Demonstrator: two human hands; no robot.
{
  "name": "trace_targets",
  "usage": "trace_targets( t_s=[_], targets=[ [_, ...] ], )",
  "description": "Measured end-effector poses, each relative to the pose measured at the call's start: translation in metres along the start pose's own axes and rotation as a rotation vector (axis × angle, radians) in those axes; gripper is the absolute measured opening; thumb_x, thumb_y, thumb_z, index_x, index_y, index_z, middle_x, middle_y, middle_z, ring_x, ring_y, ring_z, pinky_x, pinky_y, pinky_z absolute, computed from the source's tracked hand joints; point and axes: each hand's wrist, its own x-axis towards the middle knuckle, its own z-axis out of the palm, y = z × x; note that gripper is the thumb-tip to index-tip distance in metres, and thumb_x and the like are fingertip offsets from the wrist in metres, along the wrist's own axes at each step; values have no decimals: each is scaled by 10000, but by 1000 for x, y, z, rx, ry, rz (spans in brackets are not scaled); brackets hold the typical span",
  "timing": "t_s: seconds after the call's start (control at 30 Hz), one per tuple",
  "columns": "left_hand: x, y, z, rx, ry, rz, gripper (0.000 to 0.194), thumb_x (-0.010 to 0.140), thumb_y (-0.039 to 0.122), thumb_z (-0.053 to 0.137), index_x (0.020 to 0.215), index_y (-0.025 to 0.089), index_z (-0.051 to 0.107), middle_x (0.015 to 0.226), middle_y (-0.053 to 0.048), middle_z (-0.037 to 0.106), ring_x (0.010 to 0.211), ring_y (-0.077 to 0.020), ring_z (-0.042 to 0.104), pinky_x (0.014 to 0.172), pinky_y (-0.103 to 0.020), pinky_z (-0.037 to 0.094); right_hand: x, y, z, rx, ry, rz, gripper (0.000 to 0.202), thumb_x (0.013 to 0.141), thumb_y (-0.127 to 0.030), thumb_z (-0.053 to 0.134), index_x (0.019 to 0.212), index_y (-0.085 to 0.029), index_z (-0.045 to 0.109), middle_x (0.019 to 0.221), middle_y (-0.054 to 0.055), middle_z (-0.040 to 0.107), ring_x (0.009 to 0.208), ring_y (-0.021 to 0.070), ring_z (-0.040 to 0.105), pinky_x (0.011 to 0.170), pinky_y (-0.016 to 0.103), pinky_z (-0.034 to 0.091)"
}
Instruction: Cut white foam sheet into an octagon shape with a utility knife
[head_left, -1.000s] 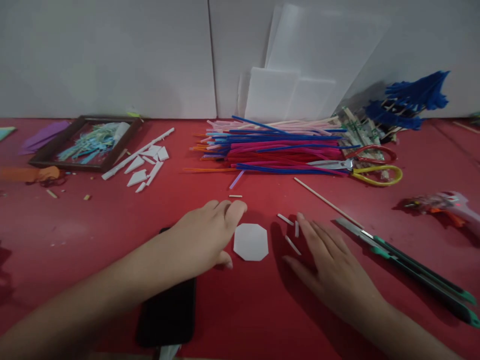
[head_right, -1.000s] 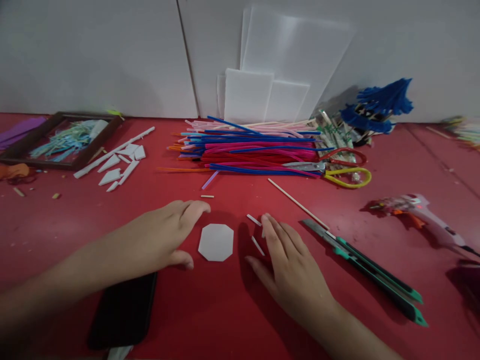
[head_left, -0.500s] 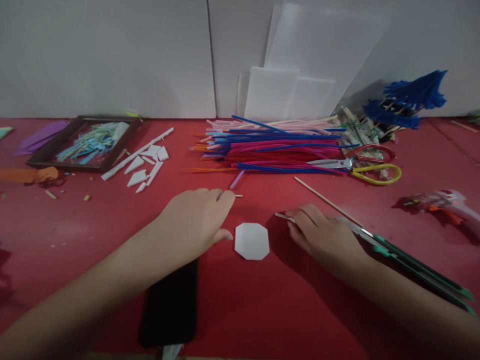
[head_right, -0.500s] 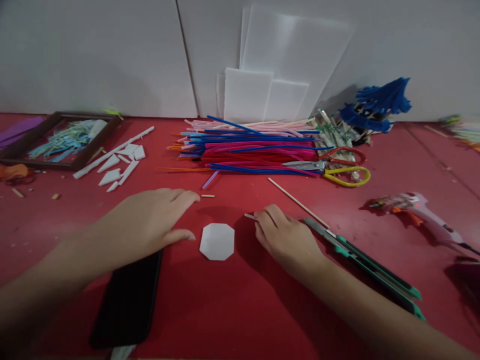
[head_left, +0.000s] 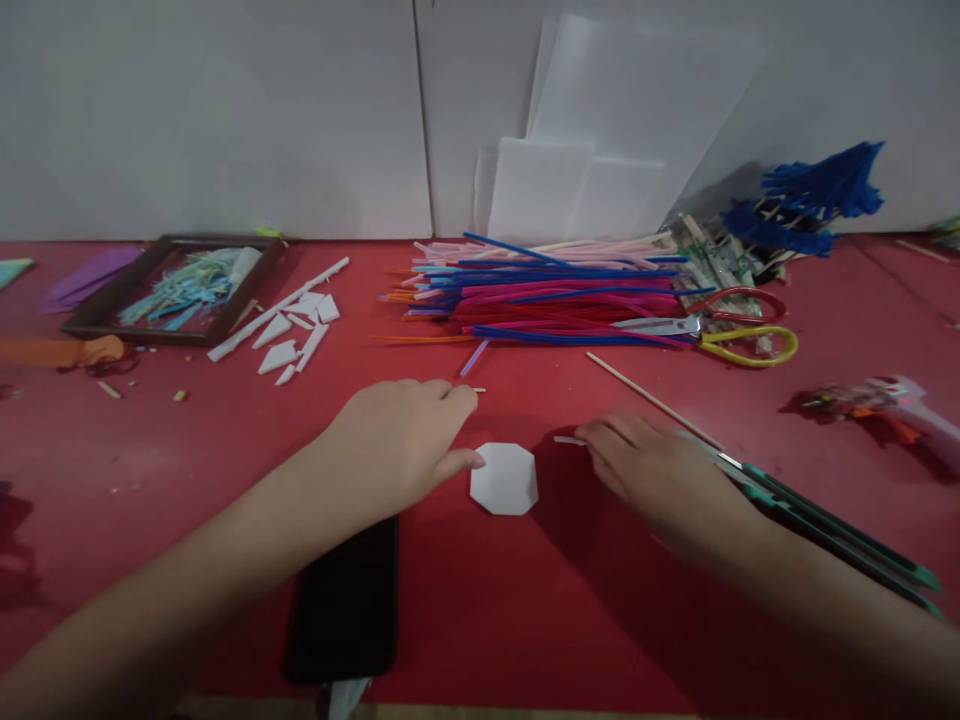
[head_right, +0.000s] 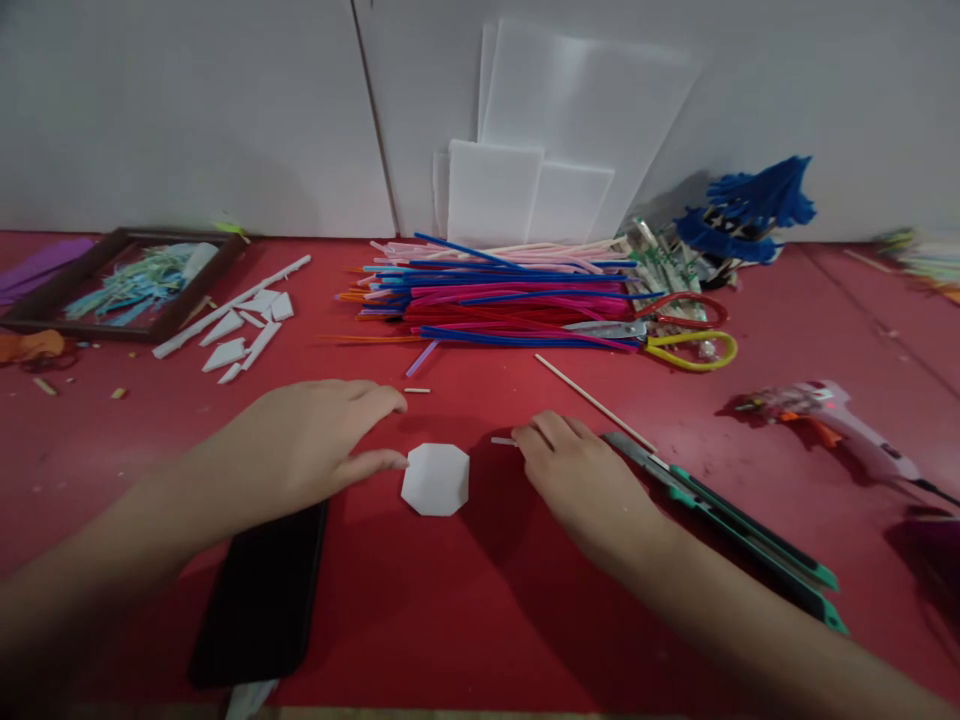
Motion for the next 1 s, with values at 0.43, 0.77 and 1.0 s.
trace_targets(
  t_s=[0.43,0.77,1.0],
  targets=[
    [11,0,17,-446,481,91,179,923,361,585,839,204,609,812,30,695,753,-165,638,642,-283,393,23,-4,-20,109,-221,189,198,779,-16,517,790,-167,645,768,53,614,690,173,597,601,272,358],
    [13,14,17,-1459,328,-95,165,854,330,674,937,221,583,1025,-6,641,854,-145,613,754,-269,469,35,-6,-37,285,-80,317,162,701,-42,568,696,-198,613,687,5,624,582,134,559,545,239,374],
    [12,38,11,-2378,-335,-530,523,1020,508,243,745,173,537,700,-28,566,581,-143,568,592,-268,463,47,-56,-66,638,228,122,189,730,-45,536,786,-199,629,794,9,640,671,130,595,596,227,456]
  ],
)
